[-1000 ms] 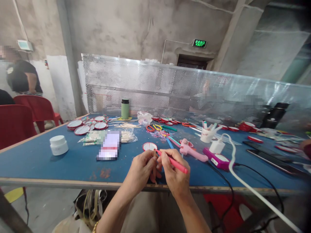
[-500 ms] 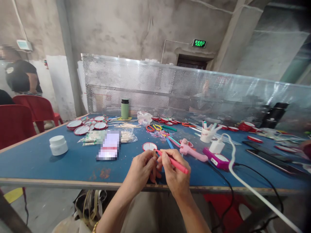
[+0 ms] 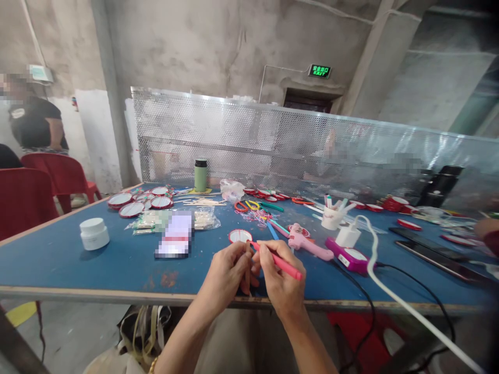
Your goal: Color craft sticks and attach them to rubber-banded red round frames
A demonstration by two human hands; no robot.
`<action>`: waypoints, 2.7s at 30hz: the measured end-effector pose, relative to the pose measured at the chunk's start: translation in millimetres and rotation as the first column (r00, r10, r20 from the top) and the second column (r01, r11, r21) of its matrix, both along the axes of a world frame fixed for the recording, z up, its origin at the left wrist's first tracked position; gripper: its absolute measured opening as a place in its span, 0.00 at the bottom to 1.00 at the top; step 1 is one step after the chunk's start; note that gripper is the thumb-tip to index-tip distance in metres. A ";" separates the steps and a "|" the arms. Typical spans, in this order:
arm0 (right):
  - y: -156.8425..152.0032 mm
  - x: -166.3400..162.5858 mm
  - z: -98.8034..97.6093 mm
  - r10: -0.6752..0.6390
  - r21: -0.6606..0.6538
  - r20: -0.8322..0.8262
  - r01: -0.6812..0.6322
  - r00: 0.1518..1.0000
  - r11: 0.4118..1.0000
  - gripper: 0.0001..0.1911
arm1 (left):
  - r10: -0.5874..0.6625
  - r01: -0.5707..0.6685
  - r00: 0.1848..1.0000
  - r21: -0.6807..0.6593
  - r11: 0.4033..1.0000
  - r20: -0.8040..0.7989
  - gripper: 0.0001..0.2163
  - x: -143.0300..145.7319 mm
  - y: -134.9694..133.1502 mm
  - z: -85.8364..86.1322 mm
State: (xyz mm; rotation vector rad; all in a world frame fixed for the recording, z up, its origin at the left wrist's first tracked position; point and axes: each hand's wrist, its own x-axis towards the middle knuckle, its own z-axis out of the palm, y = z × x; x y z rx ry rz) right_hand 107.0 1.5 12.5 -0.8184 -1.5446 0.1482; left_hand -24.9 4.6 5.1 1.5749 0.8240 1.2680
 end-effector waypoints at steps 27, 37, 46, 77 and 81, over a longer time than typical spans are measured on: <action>0.9 0.4 0.6 -0.008 0.002 0.033 0.008 0.999 1.000 0.08 | 0.000 0.000 1.000 -0.004 1.000 0.002 0.13 1.5 1.0 0.5; 0.2 -0.6 1.4 -0.014 -0.003 0.017 0.014 1.000 1.000 0.09 | -0.005 0.005 1.000 -0.002 1.000 0.005 0.13 1.2 2.1 -0.7; -1.6 -0.2 2.2 -0.014 -0.019 0.000 0.014 1.000 1.000 0.09 | 0.004 -0.004 1.000 -0.021 1.000 0.005 0.13 1.1 -1.1 3.9; 0.4 8.5 -6.3 -0.022 -0.026 0.028 0.022 0.999 0.999 0.11 | -0.006 0.003 1.000 -0.130 0.991 -0.028 0.15 0.8 -2.2 8.3; -0.7 7.7 -5.8 -0.013 -0.030 0.038 0.015 0.999 0.999 0.11 | -0.017 0.014 1.000 -0.115 0.993 -0.019 0.16 1.1 -2.0 7.5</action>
